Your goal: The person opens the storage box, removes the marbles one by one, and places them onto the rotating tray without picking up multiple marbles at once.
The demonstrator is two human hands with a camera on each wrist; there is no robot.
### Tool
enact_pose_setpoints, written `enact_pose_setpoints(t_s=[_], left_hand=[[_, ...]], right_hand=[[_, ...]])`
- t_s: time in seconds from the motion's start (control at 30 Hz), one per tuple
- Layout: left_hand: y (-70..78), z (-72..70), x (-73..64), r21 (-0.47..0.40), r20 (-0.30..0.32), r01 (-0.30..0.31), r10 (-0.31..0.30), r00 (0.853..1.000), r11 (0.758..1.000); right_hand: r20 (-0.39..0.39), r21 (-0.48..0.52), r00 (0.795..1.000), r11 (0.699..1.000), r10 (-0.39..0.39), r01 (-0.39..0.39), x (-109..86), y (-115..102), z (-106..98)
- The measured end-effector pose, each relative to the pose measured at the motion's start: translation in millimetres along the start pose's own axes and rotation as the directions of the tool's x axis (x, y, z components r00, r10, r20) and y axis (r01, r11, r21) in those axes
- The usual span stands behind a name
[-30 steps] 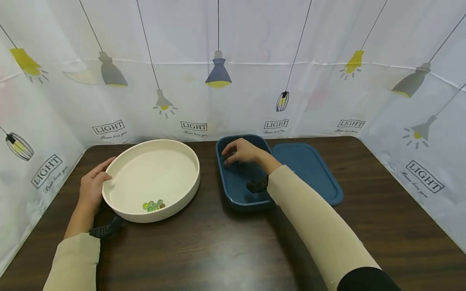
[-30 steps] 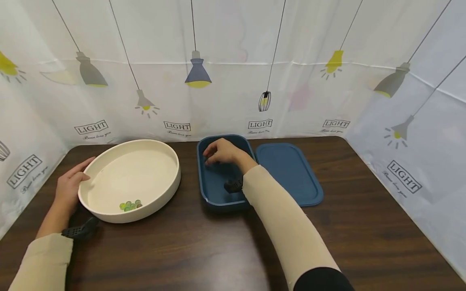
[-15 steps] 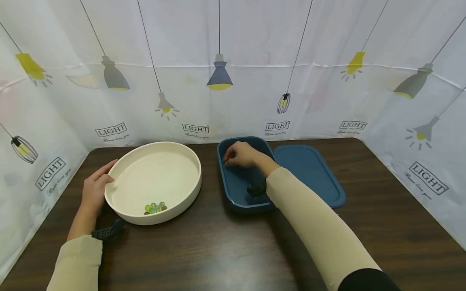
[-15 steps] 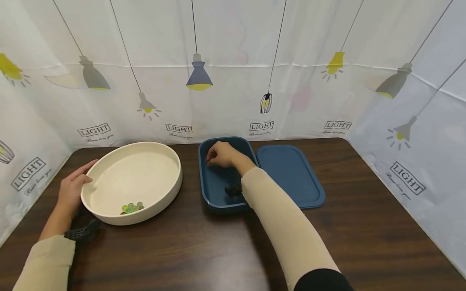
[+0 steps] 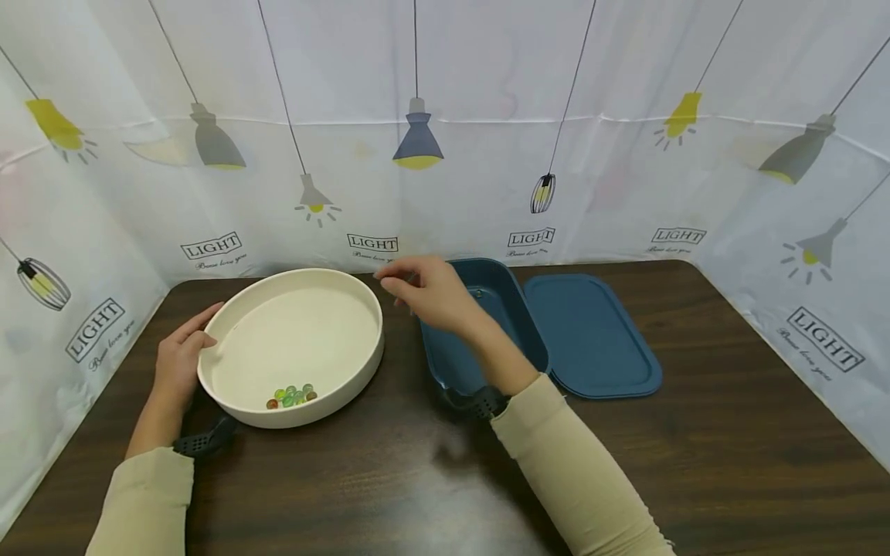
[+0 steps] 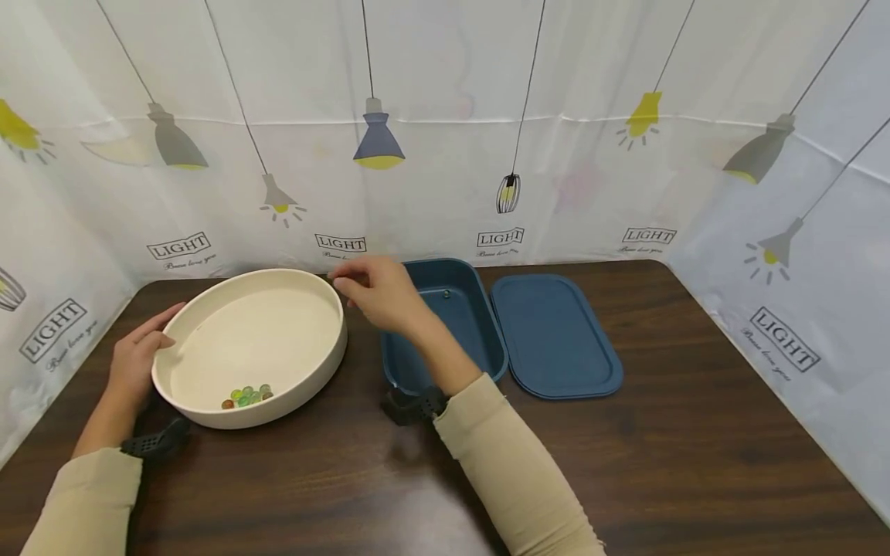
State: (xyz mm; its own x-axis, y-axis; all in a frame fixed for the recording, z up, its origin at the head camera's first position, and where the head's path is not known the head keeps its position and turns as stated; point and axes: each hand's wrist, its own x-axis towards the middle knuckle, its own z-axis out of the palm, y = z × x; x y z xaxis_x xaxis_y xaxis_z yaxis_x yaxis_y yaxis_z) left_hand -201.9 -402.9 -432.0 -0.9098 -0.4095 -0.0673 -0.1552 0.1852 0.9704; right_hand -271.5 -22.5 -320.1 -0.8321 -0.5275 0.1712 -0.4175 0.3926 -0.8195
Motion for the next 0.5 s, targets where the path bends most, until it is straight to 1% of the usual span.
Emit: enact_pose_setpoints(t_s=[0.13, 0.23, 0.3, 0.4, 0.43, 0.5], left_hand=[[0.0, 0.3, 0.0, 0.025, -0.007, 0.002, -0.002, 1.0, 1.0], [0.5, 0.5, -0.4, 0.032, -0.013, 0.008, -0.008, 1.0, 0.999], [0.5, 0.3, -0.6, 0.034, -0.015, 0.01, -0.009, 1.0, 0.999], [0.2, -0.1, -1.5, 0.029, -0.01, 0.005, -0.005, 1.0, 1.0], [0.1, -0.2, -1.5, 0.034, -0.008, 0.005, -0.005, 1.0, 0.999], [0.2, -0.6, -1.4, 0.067, -0.011, -0.001, 0.001, 1.0, 0.998]], right_hand=[[-0.013, 0.101, 0.999, 0.994, -0.046, 0.047, 3.4, -13.9, 28.2], [-0.021, 0.152, 0.998, 0.987, -0.056, 0.059, 12.6, -15.5, 49.2], [-0.025, 0.145, 0.999, 0.988, -0.045, 0.048, 20.2, -13.4, 63.9], [-0.018, 0.121, 1.0, 0.993, -0.011, 0.013, 28.9, -8.5, 83.7], [-0.014, 0.132, 1.0, 0.991, 0.008, -0.006, 31.2, -7.3, 89.2], [0.004, 0.188, 0.999, 0.981, 0.039, -0.039, 34.6, -6.2, 98.6]])
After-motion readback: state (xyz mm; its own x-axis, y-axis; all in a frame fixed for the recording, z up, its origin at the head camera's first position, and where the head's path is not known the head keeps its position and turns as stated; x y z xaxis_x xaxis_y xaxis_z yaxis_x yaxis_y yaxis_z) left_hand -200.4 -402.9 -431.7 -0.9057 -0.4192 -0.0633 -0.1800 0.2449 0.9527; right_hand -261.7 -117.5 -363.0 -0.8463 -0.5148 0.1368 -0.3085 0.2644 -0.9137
